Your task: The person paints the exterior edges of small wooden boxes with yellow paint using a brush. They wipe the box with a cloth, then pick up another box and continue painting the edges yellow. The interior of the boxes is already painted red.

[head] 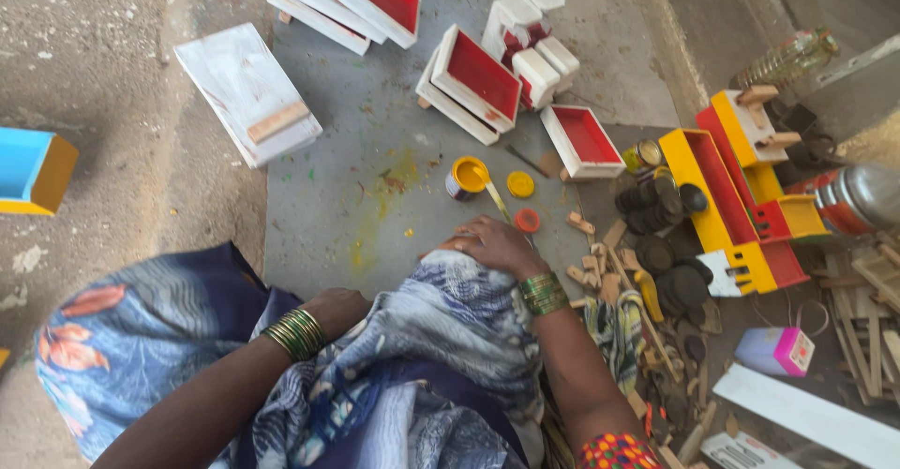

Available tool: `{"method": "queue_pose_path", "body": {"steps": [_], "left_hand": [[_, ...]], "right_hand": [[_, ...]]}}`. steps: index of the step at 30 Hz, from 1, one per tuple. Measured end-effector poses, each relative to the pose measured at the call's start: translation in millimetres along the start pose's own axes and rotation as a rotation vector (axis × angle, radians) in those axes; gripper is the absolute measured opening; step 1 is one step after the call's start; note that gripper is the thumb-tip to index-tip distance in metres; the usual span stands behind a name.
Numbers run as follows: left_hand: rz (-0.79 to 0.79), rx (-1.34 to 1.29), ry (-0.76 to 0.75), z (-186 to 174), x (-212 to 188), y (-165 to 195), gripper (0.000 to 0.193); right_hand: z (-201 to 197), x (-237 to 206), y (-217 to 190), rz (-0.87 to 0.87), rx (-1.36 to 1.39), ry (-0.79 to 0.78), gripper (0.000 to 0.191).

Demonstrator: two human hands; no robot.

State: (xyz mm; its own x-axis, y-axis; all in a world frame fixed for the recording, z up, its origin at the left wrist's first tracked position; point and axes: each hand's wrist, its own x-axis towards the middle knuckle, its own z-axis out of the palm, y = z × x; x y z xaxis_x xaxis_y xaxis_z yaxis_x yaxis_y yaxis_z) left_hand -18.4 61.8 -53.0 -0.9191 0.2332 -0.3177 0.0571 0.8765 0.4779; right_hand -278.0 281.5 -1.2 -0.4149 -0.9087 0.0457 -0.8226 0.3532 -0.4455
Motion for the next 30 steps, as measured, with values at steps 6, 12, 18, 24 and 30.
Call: {"method": "queue_pose_path", "body": {"steps": [6,12,18,24,30], "left_hand": [[-0.163,-0.225,0.165,-7.3,-36.0,10.3,0.033],[-0.153,-0.272,0.305,-25.2,-76.5,15.3,0.033],[0.416,-0.302,0.110,34.2,-56.1,13.9,0.030],[0.235,-0.239,-0.177,58.8,-23.2,11.0,0.029],[0.442,-0.081,0.427,43.8,-53.7,61.1,0.024]], "right_hand": [[-15.4,-8.5,-8.9,-0.045,-0.105,0.140,0.014],[-60.5,-106.9,-29.0,0.083,0.243,0.499,0.010],[-115.6,-142.8,-62.3,-0.010,0.293,0.410,0.008],[-206.6,-157.7,-118.6,0.213,0.046,0.164,0.017],[-265.3,-146.9,-119.9,0.354,-0.306,0.222,0.035]]}}
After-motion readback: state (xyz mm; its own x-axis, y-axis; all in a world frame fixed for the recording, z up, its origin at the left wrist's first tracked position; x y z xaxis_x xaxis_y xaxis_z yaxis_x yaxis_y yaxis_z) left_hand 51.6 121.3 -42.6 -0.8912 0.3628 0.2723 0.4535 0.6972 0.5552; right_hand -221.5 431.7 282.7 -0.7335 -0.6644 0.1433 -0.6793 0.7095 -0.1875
